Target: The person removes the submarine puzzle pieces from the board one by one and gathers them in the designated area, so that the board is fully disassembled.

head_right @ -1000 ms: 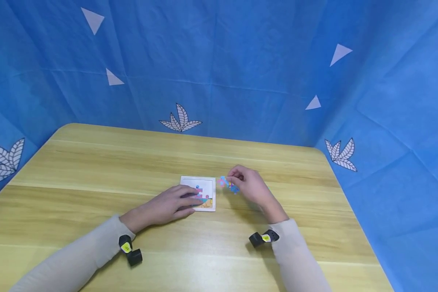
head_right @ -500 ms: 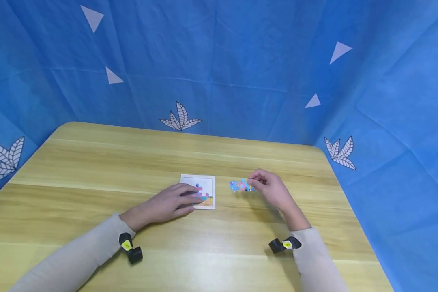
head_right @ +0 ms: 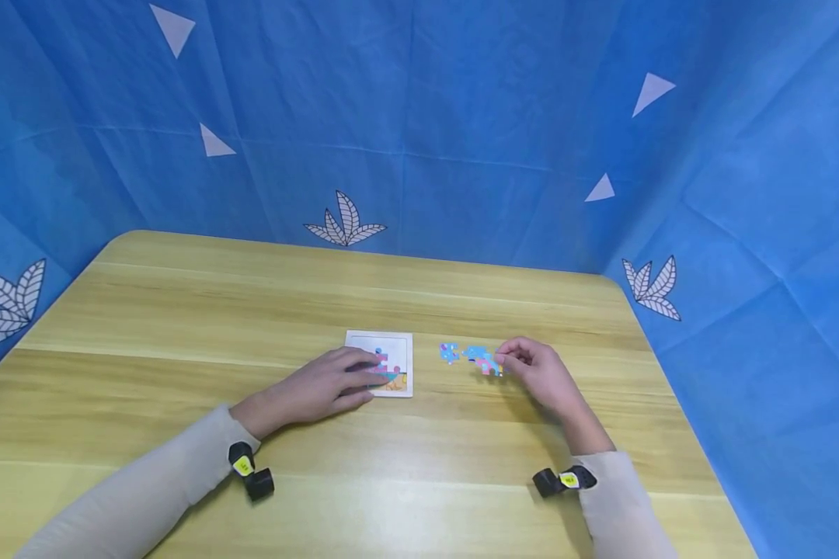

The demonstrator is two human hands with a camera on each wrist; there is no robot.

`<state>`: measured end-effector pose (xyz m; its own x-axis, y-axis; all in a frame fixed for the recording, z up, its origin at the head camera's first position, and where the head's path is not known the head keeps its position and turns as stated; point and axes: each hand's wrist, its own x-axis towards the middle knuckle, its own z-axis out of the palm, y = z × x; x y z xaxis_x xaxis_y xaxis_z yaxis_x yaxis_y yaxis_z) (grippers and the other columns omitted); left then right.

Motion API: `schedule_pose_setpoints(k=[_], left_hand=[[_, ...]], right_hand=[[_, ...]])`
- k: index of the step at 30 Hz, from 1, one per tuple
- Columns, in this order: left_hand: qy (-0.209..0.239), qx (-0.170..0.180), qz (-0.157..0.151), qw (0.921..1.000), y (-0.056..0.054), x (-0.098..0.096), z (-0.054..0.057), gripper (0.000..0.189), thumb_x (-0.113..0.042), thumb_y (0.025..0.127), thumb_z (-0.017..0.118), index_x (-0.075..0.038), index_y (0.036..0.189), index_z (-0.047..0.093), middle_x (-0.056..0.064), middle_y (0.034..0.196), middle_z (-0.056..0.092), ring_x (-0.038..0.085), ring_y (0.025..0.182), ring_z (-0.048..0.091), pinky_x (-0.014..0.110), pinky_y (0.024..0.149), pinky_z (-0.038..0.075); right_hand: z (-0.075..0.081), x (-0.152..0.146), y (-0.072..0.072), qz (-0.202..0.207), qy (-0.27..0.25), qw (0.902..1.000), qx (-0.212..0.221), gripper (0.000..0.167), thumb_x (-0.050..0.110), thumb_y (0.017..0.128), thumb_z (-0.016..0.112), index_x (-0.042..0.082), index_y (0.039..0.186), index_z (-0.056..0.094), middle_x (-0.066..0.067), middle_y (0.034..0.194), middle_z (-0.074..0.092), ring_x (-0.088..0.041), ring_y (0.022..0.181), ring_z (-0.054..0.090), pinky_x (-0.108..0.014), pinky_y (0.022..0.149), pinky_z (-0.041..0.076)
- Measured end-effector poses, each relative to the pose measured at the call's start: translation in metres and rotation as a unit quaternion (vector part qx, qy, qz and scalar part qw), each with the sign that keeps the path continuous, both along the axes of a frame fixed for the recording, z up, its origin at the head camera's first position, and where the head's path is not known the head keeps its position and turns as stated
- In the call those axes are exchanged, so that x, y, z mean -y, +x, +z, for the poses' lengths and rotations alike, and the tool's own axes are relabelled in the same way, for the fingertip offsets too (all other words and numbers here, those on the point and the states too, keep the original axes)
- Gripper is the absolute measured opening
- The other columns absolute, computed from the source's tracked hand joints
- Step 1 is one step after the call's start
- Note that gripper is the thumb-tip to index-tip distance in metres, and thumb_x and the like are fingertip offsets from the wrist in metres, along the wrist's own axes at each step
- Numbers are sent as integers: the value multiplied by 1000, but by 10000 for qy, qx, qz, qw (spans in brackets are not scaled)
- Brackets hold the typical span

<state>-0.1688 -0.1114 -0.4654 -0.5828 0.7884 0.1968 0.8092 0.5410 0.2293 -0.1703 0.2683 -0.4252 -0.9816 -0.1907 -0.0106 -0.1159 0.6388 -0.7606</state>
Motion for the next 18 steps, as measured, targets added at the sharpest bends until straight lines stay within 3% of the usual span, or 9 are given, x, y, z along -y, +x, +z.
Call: schedule_pose_setpoints(k=[13,18], left_hand=[[9,-66,-50,10000,-2,0,-1,41,-40,102,50,-26,140,56,1,147,45,20,136,38,38,115,26],[-26,-47,-12,10000,-1,0,-2,41,-41,102,49,-27,141,56,0,147,45,19,136,38,38,115,26]], right_hand=[[-1,-21,4,82,221,9991,349,27,31,96,64,6,104,66,-8,80,56,-19,69,48,-28,57,40],[-4,-24,2,159,148,9986,482,19,22,97,63,5,102,66,-8,77,55,-17,66,46,-26,54,39]])
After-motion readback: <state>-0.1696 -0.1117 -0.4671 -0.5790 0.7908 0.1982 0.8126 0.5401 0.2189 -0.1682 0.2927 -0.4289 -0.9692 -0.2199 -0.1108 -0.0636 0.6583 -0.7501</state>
